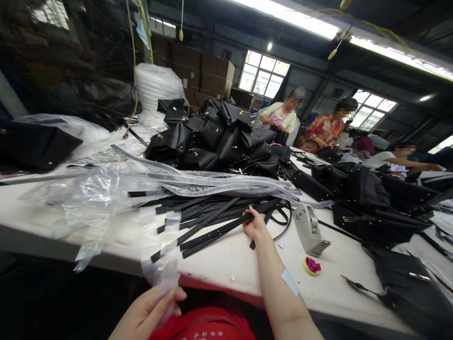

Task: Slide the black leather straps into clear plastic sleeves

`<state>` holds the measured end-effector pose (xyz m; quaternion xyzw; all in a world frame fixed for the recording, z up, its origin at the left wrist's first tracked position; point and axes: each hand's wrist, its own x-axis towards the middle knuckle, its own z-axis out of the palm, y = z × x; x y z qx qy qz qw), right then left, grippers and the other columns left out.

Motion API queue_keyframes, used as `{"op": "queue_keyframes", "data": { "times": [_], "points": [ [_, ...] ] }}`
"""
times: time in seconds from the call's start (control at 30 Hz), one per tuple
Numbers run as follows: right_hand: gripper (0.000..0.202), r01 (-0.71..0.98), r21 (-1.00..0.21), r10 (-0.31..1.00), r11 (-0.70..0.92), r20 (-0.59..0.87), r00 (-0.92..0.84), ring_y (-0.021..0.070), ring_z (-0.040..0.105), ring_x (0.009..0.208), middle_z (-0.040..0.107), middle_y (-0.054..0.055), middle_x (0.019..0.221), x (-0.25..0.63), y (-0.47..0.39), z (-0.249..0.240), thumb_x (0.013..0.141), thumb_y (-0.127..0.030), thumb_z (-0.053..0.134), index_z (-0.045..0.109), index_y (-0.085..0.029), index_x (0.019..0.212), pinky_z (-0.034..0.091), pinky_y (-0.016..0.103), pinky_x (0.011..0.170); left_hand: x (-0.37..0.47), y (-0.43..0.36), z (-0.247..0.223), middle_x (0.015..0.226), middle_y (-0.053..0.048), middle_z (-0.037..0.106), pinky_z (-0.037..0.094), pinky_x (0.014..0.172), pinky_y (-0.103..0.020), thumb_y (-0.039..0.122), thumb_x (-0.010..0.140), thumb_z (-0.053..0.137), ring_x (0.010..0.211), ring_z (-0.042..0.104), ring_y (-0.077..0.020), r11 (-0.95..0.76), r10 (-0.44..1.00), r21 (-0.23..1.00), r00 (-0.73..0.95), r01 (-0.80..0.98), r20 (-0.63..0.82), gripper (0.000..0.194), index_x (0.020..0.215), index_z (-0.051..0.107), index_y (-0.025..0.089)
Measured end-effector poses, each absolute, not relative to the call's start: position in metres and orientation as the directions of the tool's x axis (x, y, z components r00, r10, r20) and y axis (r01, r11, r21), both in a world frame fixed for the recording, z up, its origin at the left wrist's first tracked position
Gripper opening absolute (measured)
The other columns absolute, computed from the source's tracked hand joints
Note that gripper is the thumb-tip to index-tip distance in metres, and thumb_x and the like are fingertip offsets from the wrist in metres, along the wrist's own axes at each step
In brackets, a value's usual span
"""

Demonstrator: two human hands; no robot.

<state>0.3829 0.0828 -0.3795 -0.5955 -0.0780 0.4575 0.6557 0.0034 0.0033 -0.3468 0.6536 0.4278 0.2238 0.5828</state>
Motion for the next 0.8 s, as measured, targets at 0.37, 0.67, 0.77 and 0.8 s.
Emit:
{"op": "queue_keyframes", "data": {
  "times": [0.37,0.67,0.77,0.8],
  "points": [
    [0.032,-0.505,-0.791,0.865,-0.346,-0.477,0.155,0.0201,0.070,0.092,0.072,0.014,0.104,0.343,0.038,-0.353,0.073,-0.007,0.054,0.065,-0.011,0.103,0.053,0.021,0.063,-0.005,0.010,-0.341,0.078,-0.005,0.072,0.052,0.077,-0.026,0.057,0.090,0.047,0.077,0.067,-0.0187,0.070,0.815,0.967,0.545,0.246,-0.197,0.047,0.093,0.071,0.016],
    [0.030,-0.398,-0.867,0.943,-0.300,-0.332,0.013,0.0152,0.068,0.067,0.074,0.012,0.092,0.274,0.002,-0.333,0.077,-0.035,0.074,0.068,-0.014,0.096,0.051,0.022,0.055,-0.007,0.007,-0.324,0.073,-0.005,0.068,0.050,0.072,-0.025,0.048,0.094,0.042,0.069,0.066,-0.0163,-0.064,0.823,0.964,0.561,0.258,-0.096,0.043,0.093,0.067,0.014],
    [0.024,-0.347,-0.938,0.985,0.003,-0.057,0.163,0.0105,0.058,0.050,0.073,0.007,0.081,0.271,-0.007,-0.315,0.074,-0.034,0.076,0.068,-0.017,0.088,0.047,0.022,0.048,-0.009,0.004,-0.319,0.079,-0.005,0.067,0.051,0.066,-0.023,0.047,0.094,0.042,0.062,0.065,-0.0136,-0.104,0.815,0.954,0.574,0.280,-0.079,0.041,0.093,0.067,0.015],
    [0.022,-0.323,-0.943,0.978,0.082,0.013,0.209,0.0108,0.058,0.050,0.072,0.006,0.079,0.273,-0.008,-0.309,0.074,-0.034,0.077,0.067,-0.018,0.087,0.047,0.023,0.048,-0.009,0.003,-0.318,0.082,-0.004,0.067,0.051,0.063,-0.022,0.047,0.094,0.042,0.061,0.065,-0.0127,-0.114,0.805,0.951,0.588,0.287,-0.081,0.041,0.094,0.067,0.015]
  ]
}}
